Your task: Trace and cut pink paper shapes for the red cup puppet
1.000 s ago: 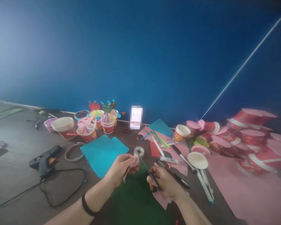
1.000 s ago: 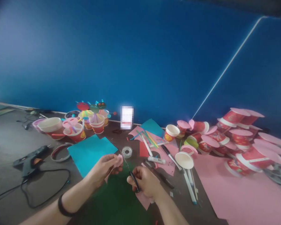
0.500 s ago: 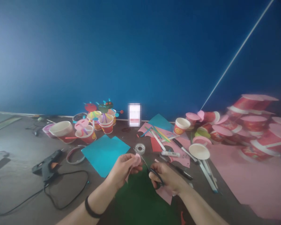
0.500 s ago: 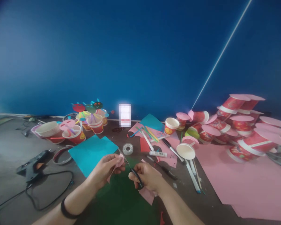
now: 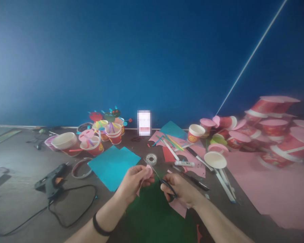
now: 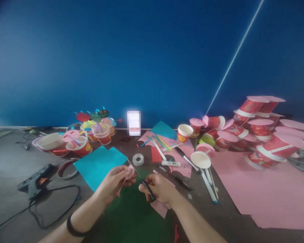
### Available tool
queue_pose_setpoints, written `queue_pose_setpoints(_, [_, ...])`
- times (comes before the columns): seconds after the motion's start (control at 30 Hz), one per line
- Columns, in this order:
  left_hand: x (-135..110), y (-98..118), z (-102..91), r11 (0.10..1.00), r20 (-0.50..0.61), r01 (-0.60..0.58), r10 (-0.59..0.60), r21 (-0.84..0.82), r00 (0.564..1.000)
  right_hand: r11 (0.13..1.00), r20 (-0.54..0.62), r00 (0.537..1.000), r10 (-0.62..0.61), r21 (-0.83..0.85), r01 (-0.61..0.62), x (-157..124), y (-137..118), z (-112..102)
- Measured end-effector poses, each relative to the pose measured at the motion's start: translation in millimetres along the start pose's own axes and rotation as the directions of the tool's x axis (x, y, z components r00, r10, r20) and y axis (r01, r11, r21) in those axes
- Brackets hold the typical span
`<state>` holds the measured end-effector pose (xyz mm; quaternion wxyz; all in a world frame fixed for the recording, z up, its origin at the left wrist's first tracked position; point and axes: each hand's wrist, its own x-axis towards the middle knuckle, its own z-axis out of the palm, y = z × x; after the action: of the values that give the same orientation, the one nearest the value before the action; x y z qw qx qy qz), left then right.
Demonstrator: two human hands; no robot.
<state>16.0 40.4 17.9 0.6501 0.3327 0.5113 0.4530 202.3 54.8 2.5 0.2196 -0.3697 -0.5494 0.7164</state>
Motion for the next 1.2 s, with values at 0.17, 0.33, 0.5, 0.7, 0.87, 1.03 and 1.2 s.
queue_pose_setpoints(0.17, [0.7,-0.5,-0.2,1.0,0.007,-0.018,0.018,0.003,1.0,1.0,0.0,1.0,-0.003,0.002,0.003,-0.5,-0.6,0.7])
queue_pose_setpoints(0.33, [0.0,-0.4,0.1,1.0,0.012,-0.014,0.015,-0.01,1.0,1.0,0.009,1.0,-0.011,-0.001,0.011,-0.3,-1.3,0.3])
queue_pose_setpoints(0.5, [-1.4,0.7,0.8,0.999,0.005,-0.019,0.02,-0.032,1.0,1.0,-0.006,1.0,0.009,-0.024,-0.009,0.5,0.3,0.0])
queue_pose_setpoints(0.7, [-1.4,1.5,0.8,1.0,-0.001,-0.013,0.013,-0.022,1.0,1.0,-0.015,1.0,0.01,-0.01,-0.01,-0.4,-1.2,1.2])
queue_pose_setpoints(0.87, [-1.4,2.3,0.9,1.0,-0.005,-0.002,0.002,-0.009,1.0,1.0,-0.021,1.0,0.014,-0.014,-0.014,-0.3,-1.2,1.1])
queue_pose_setpoints(1.03, [-1.0,2.9,0.5,1.0,0.005,0.004,-0.004,-0.016,1.0,1.0,-0.027,1.0,0.015,-0.018,-0.016,-0.2,0.8,-0.8])
queue_pose_setpoints(1.2, [-1.2,4.1,-0.7,1.0,0.006,0.017,-0.017,0.012,1.0,0.999,-0.029,0.999,0.041,-0.031,-0.042,-0.6,-0.3,-2.8])
